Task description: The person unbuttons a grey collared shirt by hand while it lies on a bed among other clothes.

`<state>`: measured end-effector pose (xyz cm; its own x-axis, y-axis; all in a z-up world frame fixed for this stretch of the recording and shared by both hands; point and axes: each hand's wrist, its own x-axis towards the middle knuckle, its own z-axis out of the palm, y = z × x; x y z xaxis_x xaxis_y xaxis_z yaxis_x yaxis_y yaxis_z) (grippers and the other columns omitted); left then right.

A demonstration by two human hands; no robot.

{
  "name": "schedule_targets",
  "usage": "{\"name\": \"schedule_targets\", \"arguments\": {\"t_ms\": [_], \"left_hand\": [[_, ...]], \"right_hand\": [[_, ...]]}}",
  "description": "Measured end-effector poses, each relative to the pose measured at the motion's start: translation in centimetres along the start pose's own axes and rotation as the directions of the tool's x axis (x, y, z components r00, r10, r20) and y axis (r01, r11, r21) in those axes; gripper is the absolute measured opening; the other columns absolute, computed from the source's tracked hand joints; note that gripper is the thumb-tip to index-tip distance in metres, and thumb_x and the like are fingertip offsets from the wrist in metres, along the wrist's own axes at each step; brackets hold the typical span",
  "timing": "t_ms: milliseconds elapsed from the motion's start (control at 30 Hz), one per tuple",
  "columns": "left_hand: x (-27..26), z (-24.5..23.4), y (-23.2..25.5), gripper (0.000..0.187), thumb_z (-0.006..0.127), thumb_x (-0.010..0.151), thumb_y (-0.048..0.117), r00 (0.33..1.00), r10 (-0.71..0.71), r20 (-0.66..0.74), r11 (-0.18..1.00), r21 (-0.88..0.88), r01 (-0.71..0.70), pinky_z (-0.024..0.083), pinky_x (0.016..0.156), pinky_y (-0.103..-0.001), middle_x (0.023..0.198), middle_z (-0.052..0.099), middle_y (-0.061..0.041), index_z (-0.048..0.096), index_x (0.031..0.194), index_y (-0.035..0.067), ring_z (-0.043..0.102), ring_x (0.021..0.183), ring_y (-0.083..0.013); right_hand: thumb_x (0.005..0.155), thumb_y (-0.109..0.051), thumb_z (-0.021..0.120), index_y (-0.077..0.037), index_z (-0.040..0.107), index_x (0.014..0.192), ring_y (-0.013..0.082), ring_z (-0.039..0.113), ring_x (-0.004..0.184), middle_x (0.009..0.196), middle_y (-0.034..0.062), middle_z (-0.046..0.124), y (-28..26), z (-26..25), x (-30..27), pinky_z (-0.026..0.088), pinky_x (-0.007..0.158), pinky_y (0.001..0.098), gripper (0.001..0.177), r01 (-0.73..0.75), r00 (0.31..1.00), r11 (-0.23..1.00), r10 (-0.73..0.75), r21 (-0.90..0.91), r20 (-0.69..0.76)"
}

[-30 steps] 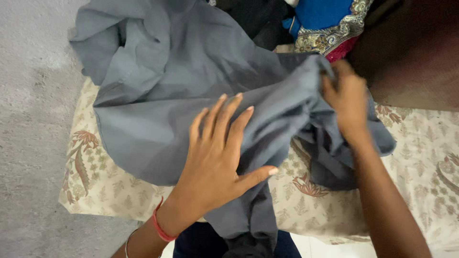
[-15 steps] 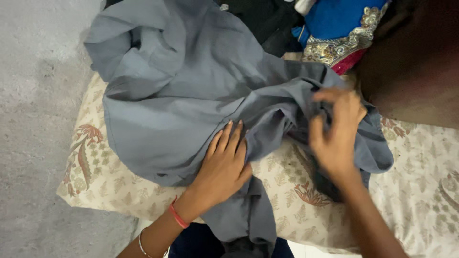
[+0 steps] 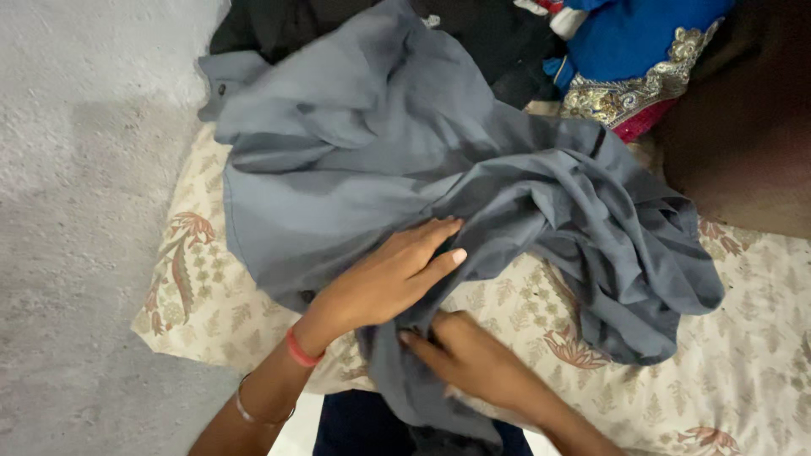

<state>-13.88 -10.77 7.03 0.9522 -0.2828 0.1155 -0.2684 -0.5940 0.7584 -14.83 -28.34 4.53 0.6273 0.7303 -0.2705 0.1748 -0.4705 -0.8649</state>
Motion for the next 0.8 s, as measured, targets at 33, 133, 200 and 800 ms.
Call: {"name": "schedule_targets", "arguments": {"t_ms": [33,133,200,800], "left_hand": [[-0.5,-0.8,0.7,0.061,0.044,0.105,0.042,1.0,0.014,-0.022,1.0,-0.002,-0.014,0.033,0.115,-0.043,0.151,0.051,-0.023,0.048,0.146,-0.004,0.044,0.143,-0.0377],[-3.0,-4.1,2.8,0.061,0.044,0.106,0.043,0.996,0.038,-0.075,0.999,0.011,-0.037,0.034,0.116,-0.042,0.156,0.05,-0.02,0.047,0.149,0.0,0.045,0.145,-0.0345],[-4.7,-6.4,4.0,0.059,0.044,0.107,0.042,0.995,0.048,-0.087,0.996,0.073,-0.041,0.034,0.117,-0.044,0.157,0.049,-0.018,0.048,0.15,0.002,0.044,0.146,-0.0344],[-9.3,-2.6,1.0,0.119,0.07,0.072,0.076,0.98,0.174,-0.102,0.852,0.514,-0.098,0.019,0.113,-0.063,0.15,0.035,-0.039,0.034,0.145,-0.009,0.023,0.138,-0.0529]], "right_hand": [[0.098,-0.028,0.06,0.004,0.066,0.098,0.0243,0.069,0.056,0.071,0.0151,0.069,-0.4,0.8,0.4,0.057,0.056,0.0381,0.032,-0.036,0.998,0.995,0.032,0.095,0.048],[0.105,-0.029,0.056,0.006,0.071,0.099,0.0212,0.074,0.066,0.072,0.0178,0.073,-2.1,3.3,1.9,0.058,0.064,0.0351,0.038,-0.014,0.991,0.996,0.002,0.085,0.136],[0.108,-0.026,0.056,0.004,0.066,0.118,0.0224,0.068,0.093,0.098,0.0182,0.071,-3.5,4.9,1.8,0.055,0.083,0.0349,0.033,0.184,0.934,0.929,-0.268,0.321,0.238],[0.101,-0.047,0.053,-0.036,0.074,0.14,0.0259,0.074,0.064,0.073,0.0106,0.07,0.8,1.0,-1.2,0.055,0.061,0.0413,0.045,-0.156,0.925,0.906,0.273,-0.393,0.262]]}}
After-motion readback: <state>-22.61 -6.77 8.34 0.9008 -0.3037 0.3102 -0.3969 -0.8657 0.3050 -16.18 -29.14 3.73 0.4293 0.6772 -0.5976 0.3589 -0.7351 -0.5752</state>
